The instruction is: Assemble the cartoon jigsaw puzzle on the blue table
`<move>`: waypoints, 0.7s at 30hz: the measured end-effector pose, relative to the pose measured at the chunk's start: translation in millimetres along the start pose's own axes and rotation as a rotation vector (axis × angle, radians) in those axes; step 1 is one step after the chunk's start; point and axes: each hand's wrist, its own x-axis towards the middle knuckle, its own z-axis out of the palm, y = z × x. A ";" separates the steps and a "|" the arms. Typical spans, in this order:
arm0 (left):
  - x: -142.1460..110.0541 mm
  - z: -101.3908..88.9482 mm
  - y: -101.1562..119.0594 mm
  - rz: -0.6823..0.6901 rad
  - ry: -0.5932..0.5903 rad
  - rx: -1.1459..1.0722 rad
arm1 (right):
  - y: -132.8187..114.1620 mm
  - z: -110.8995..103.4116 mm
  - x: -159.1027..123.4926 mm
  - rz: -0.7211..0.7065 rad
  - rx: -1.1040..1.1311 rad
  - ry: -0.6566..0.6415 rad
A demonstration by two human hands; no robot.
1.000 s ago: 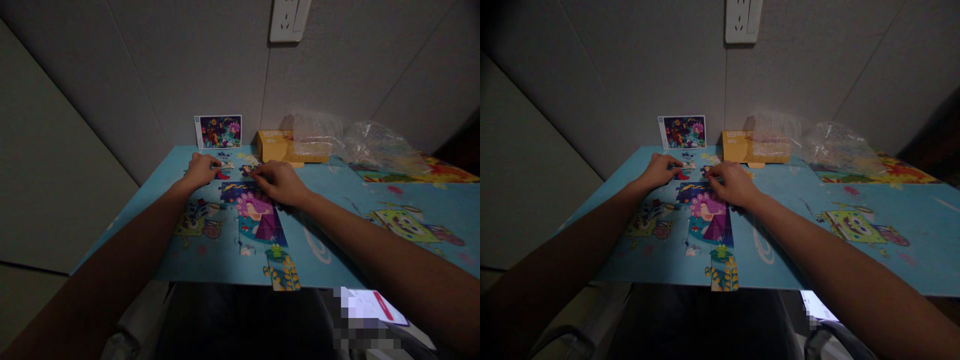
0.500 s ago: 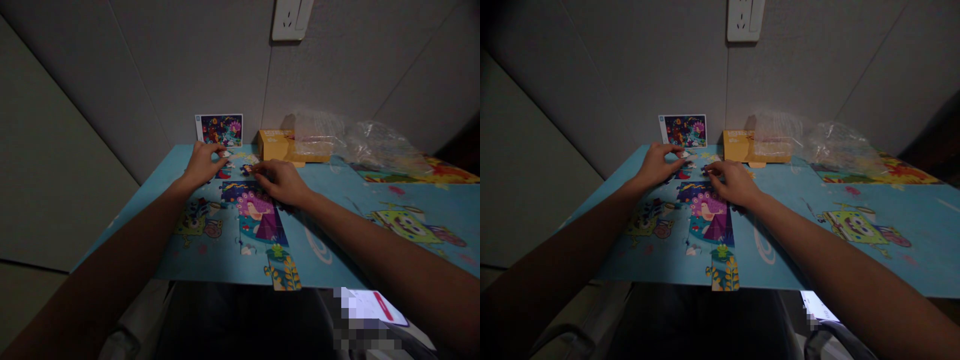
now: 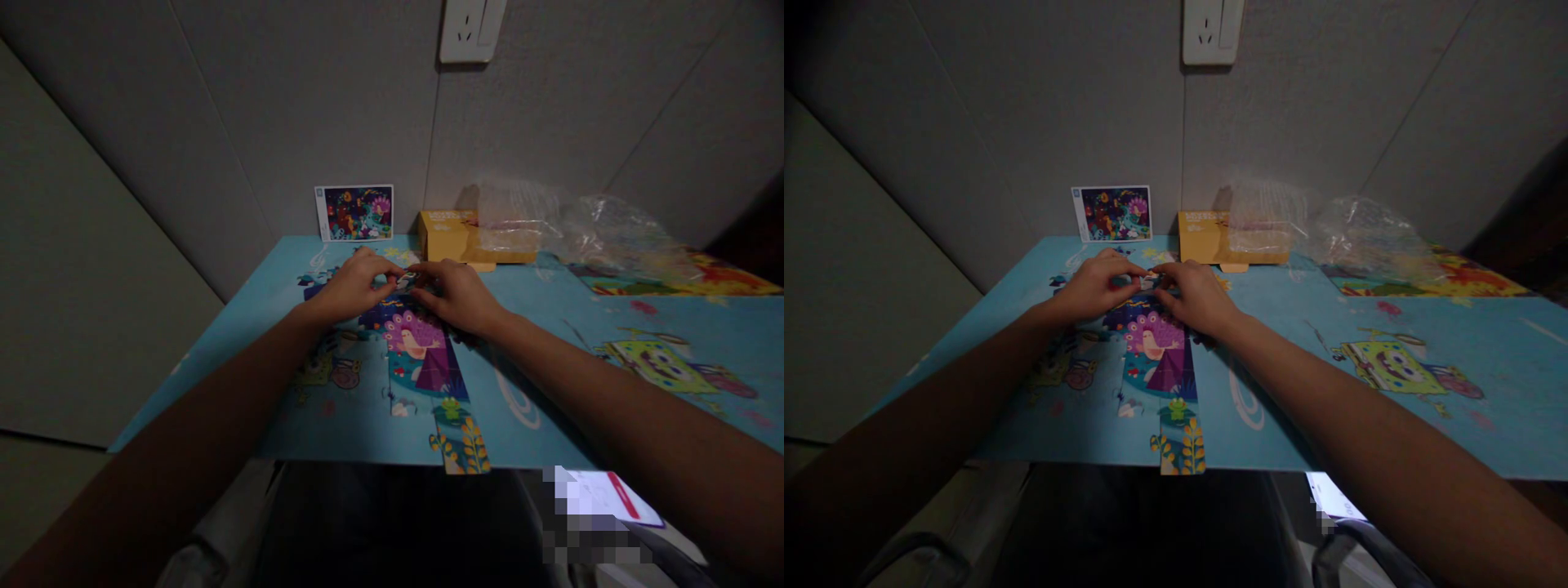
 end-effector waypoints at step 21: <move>5.4 -2.3 13.3 -0.458 0.088 -0.497 | 4.6 7.2 -3.2 -0.157 0.170 0.034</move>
